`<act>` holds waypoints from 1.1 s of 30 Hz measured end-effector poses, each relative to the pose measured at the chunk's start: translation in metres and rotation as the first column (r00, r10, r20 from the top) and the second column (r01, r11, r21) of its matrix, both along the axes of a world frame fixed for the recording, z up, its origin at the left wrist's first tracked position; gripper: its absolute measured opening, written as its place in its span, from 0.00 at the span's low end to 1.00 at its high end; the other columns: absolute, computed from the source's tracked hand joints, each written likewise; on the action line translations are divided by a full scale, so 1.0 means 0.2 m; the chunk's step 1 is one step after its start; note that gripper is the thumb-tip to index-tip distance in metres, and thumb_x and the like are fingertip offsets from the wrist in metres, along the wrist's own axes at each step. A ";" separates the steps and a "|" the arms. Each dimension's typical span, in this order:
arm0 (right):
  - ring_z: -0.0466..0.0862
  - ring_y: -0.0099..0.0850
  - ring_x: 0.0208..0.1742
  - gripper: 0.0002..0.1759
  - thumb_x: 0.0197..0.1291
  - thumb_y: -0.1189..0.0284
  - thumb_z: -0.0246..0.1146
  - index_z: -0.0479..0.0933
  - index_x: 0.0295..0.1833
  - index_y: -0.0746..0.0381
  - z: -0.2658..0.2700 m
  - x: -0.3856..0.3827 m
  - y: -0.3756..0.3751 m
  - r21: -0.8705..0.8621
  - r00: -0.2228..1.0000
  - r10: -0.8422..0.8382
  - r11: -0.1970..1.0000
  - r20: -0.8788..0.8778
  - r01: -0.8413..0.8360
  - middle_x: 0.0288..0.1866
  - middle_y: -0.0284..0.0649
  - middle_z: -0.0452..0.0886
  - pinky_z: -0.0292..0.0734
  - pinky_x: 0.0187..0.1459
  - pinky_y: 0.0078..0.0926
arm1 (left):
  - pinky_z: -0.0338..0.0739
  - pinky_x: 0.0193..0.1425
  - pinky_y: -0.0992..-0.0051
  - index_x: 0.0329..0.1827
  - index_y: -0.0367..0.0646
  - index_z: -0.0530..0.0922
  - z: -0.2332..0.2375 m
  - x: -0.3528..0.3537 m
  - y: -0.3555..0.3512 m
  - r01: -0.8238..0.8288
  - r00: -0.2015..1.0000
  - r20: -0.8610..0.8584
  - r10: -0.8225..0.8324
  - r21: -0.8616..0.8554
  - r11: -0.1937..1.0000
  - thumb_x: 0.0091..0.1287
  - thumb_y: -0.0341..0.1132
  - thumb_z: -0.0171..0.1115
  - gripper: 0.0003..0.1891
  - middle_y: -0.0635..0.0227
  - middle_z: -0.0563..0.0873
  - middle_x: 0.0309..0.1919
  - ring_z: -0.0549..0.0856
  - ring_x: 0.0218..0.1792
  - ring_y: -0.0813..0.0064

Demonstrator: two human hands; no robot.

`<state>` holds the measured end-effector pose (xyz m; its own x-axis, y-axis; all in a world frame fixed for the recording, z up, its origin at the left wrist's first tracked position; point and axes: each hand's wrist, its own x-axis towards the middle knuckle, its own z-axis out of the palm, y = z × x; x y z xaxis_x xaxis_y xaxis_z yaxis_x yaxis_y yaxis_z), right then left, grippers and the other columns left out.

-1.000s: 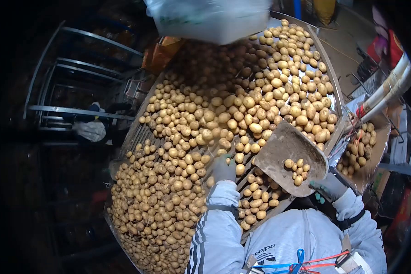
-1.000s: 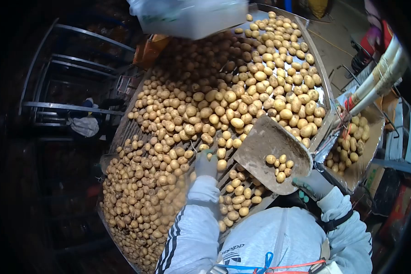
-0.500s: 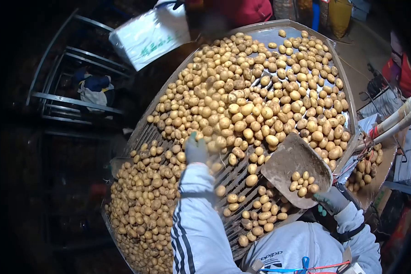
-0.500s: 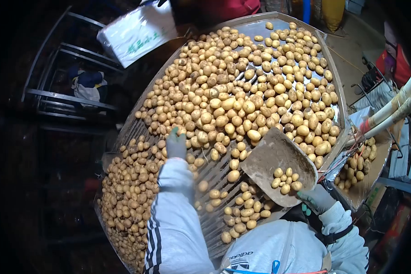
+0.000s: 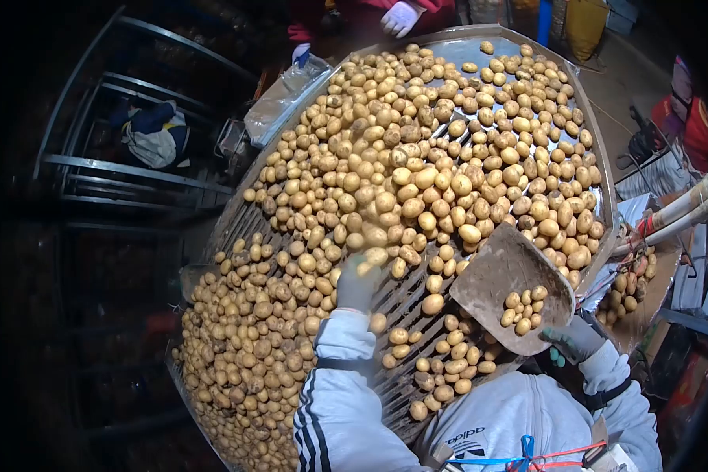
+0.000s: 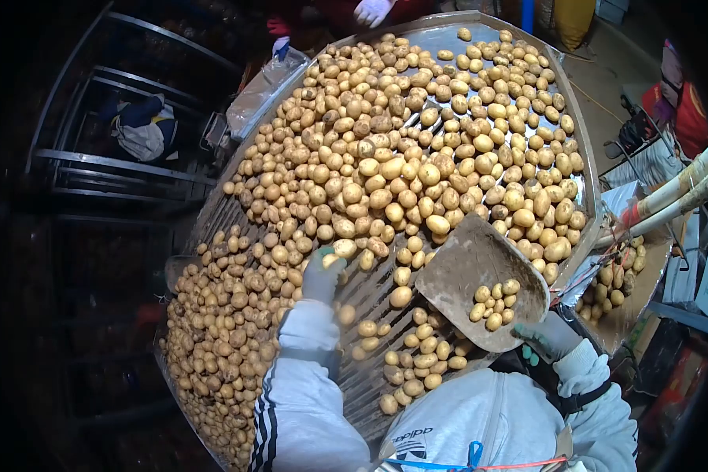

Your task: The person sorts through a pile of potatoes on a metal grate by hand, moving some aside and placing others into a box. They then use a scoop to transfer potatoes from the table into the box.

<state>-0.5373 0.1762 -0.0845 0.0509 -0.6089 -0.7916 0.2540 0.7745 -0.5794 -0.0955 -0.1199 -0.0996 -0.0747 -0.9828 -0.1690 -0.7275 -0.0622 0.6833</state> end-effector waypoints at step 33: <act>0.78 0.24 0.16 0.22 0.69 0.53 0.71 0.88 0.35 0.62 0.04 0.03 0.08 0.036 0.999 -0.029 0.999 0.029 0.028 0.19 0.35 0.81 0.70 0.19 0.24 | 0.86 0.62 0.66 0.63 0.34 0.83 0.17 -0.40 0.37 0.088 0.882 -0.462 0.093 0.355 0.931 0.61 0.29 0.74 0.25 0.57 0.91 0.54 0.90 0.54 0.62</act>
<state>-0.5322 0.1916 -0.0774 0.0578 -0.5820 -0.8112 0.2931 0.7866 -0.5435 -0.1765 -0.0454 -0.0651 -0.2307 -0.8618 -0.4517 -0.3306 -0.3672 0.8694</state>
